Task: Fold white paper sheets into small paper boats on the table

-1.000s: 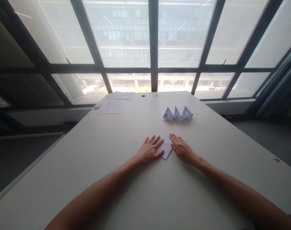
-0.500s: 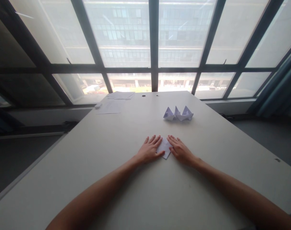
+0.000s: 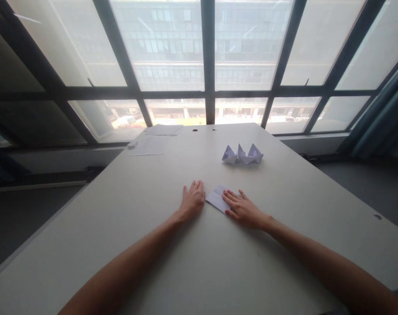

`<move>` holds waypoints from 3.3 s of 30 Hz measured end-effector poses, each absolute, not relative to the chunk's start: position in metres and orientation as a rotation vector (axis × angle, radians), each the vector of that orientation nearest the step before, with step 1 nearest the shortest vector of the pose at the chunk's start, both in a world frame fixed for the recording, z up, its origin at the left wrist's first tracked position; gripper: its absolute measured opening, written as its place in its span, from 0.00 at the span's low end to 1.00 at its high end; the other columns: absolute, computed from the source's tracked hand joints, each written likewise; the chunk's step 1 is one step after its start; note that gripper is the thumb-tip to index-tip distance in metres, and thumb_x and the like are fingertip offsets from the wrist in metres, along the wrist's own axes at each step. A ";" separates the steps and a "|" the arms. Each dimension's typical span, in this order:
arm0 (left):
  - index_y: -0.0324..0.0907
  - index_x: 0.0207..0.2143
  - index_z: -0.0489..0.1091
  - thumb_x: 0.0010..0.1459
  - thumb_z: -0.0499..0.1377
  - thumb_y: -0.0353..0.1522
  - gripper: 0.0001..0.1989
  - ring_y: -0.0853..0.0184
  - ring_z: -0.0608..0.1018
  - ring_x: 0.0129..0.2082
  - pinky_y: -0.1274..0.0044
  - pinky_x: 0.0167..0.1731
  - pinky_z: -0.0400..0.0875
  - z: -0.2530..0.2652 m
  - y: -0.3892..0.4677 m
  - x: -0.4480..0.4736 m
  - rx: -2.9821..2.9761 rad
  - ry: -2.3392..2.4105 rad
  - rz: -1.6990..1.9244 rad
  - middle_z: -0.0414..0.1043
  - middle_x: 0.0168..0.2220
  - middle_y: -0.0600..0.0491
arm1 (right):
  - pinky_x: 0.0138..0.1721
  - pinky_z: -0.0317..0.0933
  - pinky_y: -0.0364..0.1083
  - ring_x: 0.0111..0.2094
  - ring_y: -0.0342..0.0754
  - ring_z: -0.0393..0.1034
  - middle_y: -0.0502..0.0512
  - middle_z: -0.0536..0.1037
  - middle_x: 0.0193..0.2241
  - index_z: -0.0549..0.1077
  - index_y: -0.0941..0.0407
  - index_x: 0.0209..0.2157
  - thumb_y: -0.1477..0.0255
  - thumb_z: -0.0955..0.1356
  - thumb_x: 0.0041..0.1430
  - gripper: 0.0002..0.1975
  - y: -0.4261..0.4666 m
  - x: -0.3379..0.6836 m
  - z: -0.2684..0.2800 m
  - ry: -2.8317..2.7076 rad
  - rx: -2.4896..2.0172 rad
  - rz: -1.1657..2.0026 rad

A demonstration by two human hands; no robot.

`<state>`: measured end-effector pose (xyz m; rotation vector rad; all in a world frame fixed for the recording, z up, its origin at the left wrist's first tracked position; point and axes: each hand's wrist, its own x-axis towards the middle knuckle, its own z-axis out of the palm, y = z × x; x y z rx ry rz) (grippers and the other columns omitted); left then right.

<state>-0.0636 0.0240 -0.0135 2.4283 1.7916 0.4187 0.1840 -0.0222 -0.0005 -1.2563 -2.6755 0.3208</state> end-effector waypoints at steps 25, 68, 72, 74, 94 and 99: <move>0.51 0.69 0.40 0.64 0.52 0.48 0.37 0.60 0.51 0.68 0.66 0.65 0.45 0.000 0.006 -0.055 2.713 1.034 0.296 0.39 0.70 0.49 | 0.65 0.45 0.59 0.64 0.54 0.56 0.58 0.63 0.63 0.58 0.50 0.64 0.68 0.68 0.63 0.30 -0.002 0.206 -0.006 -2.515 -1.042 0.428; 0.40 0.38 0.77 0.63 0.54 0.34 0.12 0.66 0.76 0.32 0.77 0.37 0.68 -0.004 0.020 -0.047 2.282 1.278 0.900 0.78 0.33 0.52 | 0.36 0.61 0.44 0.32 0.46 0.71 0.51 0.77 0.30 0.73 0.54 0.45 0.72 0.65 0.62 0.10 0.006 0.199 -0.017 -2.055 -1.302 0.374; 0.41 0.50 0.72 0.64 0.53 0.32 0.14 0.65 0.76 0.35 0.75 0.40 0.69 -0.004 0.015 -0.044 2.370 1.371 0.879 0.75 0.38 0.49 | 0.38 0.62 0.44 0.33 0.47 0.71 0.52 0.77 0.30 0.74 0.55 0.43 0.72 0.66 0.62 0.09 0.005 0.199 -0.015 -2.075 -1.366 0.289; 0.42 0.52 0.70 0.65 0.51 0.31 0.15 0.64 0.76 0.38 0.75 0.42 0.69 -0.004 0.012 -0.043 2.413 1.393 0.846 0.74 0.41 0.48 | 0.38 0.61 0.45 0.34 0.48 0.71 0.53 0.77 0.30 0.74 0.55 0.41 0.70 0.66 0.63 0.08 0.004 0.199 -0.014 -2.090 -1.403 0.230; 0.47 0.48 0.74 0.66 0.52 0.33 0.13 0.67 0.75 0.34 0.77 0.38 0.69 0.000 0.010 -0.039 2.547 1.447 0.668 0.70 0.38 0.51 | 0.63 0.48 0.56 0.64 0.55 0.53 0.61 0.61 0.64 0.60 0.55 0.64 0.62 0.59 0.69 0.25 -0.015 0.184 -0.003 -2.519 -1.073 0.186; 0.43 0.55 0.68 0.67 0.48 0.31 0.18 0.60 0.70 0.54 0.68 0.57 0.60 0.000 -0.001 -0.035 2.739 1.327 0.637 0.70 0.53 0.45 | 0.67 0.34 0.59 0.68 0.55 0.40 0.60 0.48 0.68 0.43 0.55 0.69 0.55 0.58 0.67 0.36 -0.018 0.180 -0.004 -2.672 -1.045 0.331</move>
